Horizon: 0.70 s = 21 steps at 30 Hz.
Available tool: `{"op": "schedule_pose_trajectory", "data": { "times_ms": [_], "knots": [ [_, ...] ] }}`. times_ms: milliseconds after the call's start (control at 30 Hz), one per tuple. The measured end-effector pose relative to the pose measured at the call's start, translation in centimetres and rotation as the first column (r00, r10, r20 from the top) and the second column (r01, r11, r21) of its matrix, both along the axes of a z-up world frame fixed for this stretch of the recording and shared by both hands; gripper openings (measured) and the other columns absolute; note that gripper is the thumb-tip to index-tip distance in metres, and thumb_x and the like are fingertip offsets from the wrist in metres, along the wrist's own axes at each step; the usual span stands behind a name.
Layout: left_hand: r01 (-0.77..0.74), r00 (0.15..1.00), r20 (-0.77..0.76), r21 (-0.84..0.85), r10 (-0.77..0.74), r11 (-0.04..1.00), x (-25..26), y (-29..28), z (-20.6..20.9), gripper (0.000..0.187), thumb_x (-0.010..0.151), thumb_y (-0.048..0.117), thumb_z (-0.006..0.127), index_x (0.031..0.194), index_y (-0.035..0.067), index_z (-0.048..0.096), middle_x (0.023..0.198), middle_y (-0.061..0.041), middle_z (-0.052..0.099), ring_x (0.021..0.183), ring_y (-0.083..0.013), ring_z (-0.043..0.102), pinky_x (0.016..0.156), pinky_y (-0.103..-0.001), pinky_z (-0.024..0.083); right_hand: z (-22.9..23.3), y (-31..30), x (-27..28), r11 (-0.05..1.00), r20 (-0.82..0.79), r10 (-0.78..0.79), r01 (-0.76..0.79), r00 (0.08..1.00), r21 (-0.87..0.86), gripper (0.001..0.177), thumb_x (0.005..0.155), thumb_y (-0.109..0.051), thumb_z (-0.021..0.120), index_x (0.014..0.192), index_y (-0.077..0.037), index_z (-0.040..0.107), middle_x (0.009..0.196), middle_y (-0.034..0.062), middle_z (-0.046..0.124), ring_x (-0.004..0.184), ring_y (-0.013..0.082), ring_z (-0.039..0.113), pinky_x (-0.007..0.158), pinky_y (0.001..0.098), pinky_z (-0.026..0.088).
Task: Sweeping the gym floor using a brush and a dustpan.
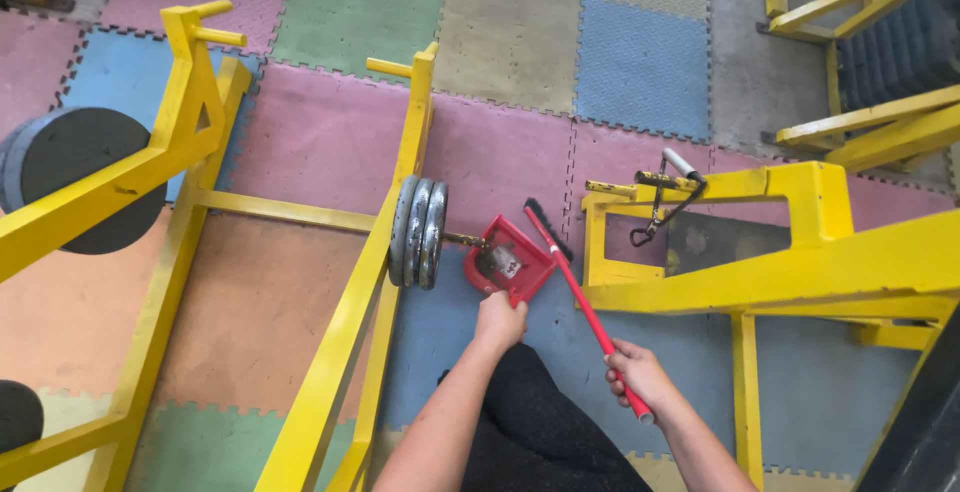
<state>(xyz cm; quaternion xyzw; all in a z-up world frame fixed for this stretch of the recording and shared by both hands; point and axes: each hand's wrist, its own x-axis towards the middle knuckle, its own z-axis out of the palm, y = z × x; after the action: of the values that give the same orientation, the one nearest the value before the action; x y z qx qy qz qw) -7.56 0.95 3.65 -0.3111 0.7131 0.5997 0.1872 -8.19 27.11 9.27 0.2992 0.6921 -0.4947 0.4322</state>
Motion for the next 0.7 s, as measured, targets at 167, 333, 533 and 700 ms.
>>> {"op": "schedule_pose_trajectory", "data": {
  "times_ms": [167, 333, 533, 700],
  "knots": [
    [-0.033, 0.999, -0.004, 0.045, 0.034, 0.998, -2.4, 1.5, -0.3, 0.022, 0.091, 0.017, 0.062, 0.100, -0.003, 0.068, 0.066, -0.015, 0.072, 0.054, -0.0232, 0.072, 0.056, -0.038, 0.060, -1.0, -0.3, -5.1, 0.999, -0.026, -0.026, 0.025, 0.999, -0.023, 0.068, 0.093, -0.012, 0.057, 0.158, -0.016, 0.036, 0.070, 0.0035, 0.051, 0.048, 0.0116, 0.044, 0.040, 0.0291, 0.036],
    [-0.101, 0.995, 0.006, 0.093, 0.101, 0.991, -6.4, 1.6, 1.1, 0.027, 0.089, 0.016, 0.060, 0.110, 0.000, 0.064, 0.066, -0.014, 0.071, 0.055, -0.0243, 0.072, 0.056, -0.039, 0.060, -2.5, -2.0, -11.7, 0.998, -0.040, -0.044, 0.042, 0.998, -0.054, 0.065, 0.093, -0.013, 0.057, 0.156, -0.017, 0.040, 0.070, 0.0026, 0.050, 0.049, 0.0110, 0.043, 0.040, 0.0282, 0.035],
    [-0.233, 0.972, 0.026, 0.144, 0.231, 0.962, -10.9, 1.3, 0.0, 0.025, 0.091, 0.016, 0.059, 0.106, -0.003, 0.064, 0.066, -0.015, 0.071, 0.056, -0.0256, 0.073, 0.057, -0.040, 0.060, -4.4, -5.5, -19.6, 0.997, -0.115, -0.056, 0.049, 0.992, -0.065, 0.063, 0.093, -0.010, 0.056, 0.154, -0.014, 0.042, 0.071, 0.0027, 0.051, 0.049, 0.0102, 0.043, 0.040, 0.0277, 0.035],
    [-0.302, 0.952, -0.023, 0.070, 0.305, 0.951, -14.0, 0.2, 1.0, 0.026, 0.093, 0.019, 0.060, 0.104, -0.004, 0.063, 0.065, -0.015, 0.071, 0.059, -0.0271, 0.074, 0.060, -0.041, 0.060, -6.4, -8.3, -27.2, 0.996, -0.183, -0.016, 0.000, 0.983, -0.091, 0.042, 0.095, -0.008, 0.055, 0.137, -0.005, 0.051, 0.072, 0.0023, 0.051, 0.049, 0.0096, 0.044, 0.041, 0.0268, 0.035]
  ]
}}
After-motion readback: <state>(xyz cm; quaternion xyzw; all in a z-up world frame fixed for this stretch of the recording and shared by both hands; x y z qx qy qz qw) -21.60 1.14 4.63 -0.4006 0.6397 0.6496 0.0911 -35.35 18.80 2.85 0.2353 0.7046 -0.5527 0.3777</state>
